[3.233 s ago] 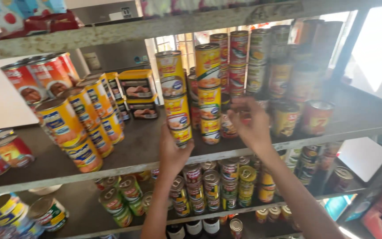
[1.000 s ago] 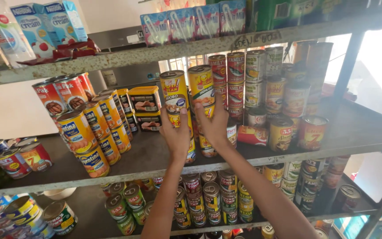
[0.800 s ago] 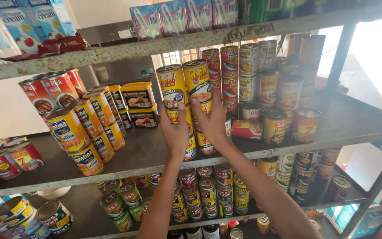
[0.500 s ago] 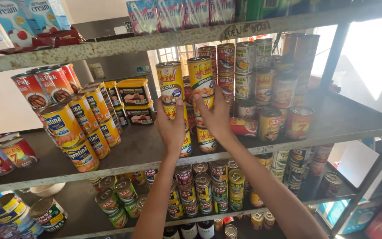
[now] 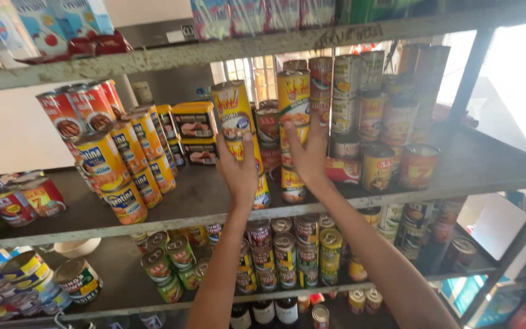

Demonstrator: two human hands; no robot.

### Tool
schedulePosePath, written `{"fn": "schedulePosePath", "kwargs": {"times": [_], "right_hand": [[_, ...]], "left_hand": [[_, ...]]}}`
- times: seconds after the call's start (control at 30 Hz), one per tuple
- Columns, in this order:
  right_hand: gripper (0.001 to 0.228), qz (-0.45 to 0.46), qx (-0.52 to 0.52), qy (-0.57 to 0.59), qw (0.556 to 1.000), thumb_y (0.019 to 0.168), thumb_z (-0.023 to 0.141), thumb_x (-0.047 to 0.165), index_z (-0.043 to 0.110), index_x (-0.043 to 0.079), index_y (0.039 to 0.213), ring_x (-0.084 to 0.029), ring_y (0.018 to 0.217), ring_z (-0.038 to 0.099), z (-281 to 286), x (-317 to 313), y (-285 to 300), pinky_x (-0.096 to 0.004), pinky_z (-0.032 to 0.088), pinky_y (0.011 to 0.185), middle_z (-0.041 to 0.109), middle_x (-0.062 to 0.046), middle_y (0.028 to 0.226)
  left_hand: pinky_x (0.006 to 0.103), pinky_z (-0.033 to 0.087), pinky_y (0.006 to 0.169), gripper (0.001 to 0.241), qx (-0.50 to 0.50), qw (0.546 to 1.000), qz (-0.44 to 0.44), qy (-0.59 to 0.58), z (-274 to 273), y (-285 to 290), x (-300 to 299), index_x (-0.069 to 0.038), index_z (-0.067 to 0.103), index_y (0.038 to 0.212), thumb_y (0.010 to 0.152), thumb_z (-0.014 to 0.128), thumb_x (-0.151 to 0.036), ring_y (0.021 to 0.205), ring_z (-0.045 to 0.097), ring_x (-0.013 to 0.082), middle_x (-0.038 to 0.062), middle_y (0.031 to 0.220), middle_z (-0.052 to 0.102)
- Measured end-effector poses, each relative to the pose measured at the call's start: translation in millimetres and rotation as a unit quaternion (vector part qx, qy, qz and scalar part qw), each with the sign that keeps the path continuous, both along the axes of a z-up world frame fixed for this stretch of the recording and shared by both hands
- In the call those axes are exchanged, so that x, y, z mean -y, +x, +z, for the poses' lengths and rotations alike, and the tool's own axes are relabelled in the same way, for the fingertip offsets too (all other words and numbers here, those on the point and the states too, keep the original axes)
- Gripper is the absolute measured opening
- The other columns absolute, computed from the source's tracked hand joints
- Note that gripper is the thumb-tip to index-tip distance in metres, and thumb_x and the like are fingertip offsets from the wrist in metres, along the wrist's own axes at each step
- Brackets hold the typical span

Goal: Organizing and stocking canned goods on grocery store shelves.

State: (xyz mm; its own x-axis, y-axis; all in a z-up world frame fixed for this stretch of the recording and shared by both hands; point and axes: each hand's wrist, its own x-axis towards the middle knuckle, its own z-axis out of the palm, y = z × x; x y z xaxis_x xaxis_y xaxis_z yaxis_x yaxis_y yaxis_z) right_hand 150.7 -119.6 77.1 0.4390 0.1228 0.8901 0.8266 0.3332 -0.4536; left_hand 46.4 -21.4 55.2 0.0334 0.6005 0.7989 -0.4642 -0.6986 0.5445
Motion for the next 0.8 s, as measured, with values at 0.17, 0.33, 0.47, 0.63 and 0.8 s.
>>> {"fn": "schedulePosePath", "kwargs": {"times": [0.17, 0.33, 0.47, 0.63, 0.8], "right_hand": [[0.050, -0.044, 0.031, -0.013, 0.998, 0.104, 0.063, 0.032, 0.050, -0.004, 0.135, -0.028, 0.104, 0.073, 10.0, 10.4, -4.5, -0.039, 0.055, 0.089, 0.072, -0.020, 0.111], [0.047, 0.006, -0.027, -0.035, 0.999, 0.102, 0.063, 0.034, 0.051, -0.001, 0.131, -0.022, 0.103, 0.075, -12.0, -6.6, 16.9, -0.037, 0.057, 0.090, 0.075, -0.016, 0.111], [0.052, 0.064, 0.029, -0.006, 0.998, 0.108, 0.061, 0.032, 0.043, -0.002, 0.144, -0.022, 0.116, 0.063, -18.9, -9.4, 20.9, -0.038, 0.050, 0.102, 0.066, -0.017, 0.127], [0.063, 0.099, 0.074, -0.010, 0.992, 0.104, 0.064, 0.039, 0.038, -0.002, 0.145, -0.019, 0.116, 0.063, -17.1, 6.8, 17.6, -0.036, 0.051, 0.101, 0.065, -0.015, 0.127], [0.071, 0.052, 0.147, 0.007, 0.988, 0.107, 0.060, 0.050, 0.037, -0.003, 0.150, -0.022, 0.124, 0.062, -6.8, 26.5, 15.3, -0.038, 0.048, 0.109, 0.062, -0.017, 0.134]], "left_hand": [[0.0357, 0.056, 0.085, 0.042, -0.026, 0.999, 0.016, 0.013, 11.1, -5.9, 14.2, -0.001, 0.055, 0.129, 0.101, 0.066, -0.030, 0.098, 0.074, 0.0213, 0.014, 0.105, 0.075], [0.0354, 0.057, 0.083, 0.037, -0.039, 0.999, 0.003, 0.013, 14.4, -7.0, 15.0, -0.001, 0.057, 0.125, 0.100, 0.067, -0.027, 0.095, 0.076, 0.0208, 0.013, 0.101, 0.077], [0.0351, 0.058, 0.084, 0.037, -0.022, 0.999, -0.017, 0.019, 8.7, -10.0, 14.0, 0.000, 0.057, 0.127, 0.101, 0.067, -0.023, 0.095, 0.074, 0.0194, 0.013, 0.104, 0.077], [0.0348, 0.059, 0.084, 0.044, -0.003, 0.998, -0.027, 0.058, 11.7, -22.1, 22.3, 0.002, 0.054, 0.134, 0.098, 0.070, -0.019, 0.096, 0.073, 0.0190, 0.014, 0.107, 0.075], [0.0347, 0.059, 0.087, 0.049, 0.004, 0.992, -0.025, 0.124, 25.7, -31.3, 36.0, 0.002, 0.051, 0.138, 0.098, 0.071, -0.018, 0.099, 0.074, 0.0193, 0.014, 0.109, 0.074]]}}
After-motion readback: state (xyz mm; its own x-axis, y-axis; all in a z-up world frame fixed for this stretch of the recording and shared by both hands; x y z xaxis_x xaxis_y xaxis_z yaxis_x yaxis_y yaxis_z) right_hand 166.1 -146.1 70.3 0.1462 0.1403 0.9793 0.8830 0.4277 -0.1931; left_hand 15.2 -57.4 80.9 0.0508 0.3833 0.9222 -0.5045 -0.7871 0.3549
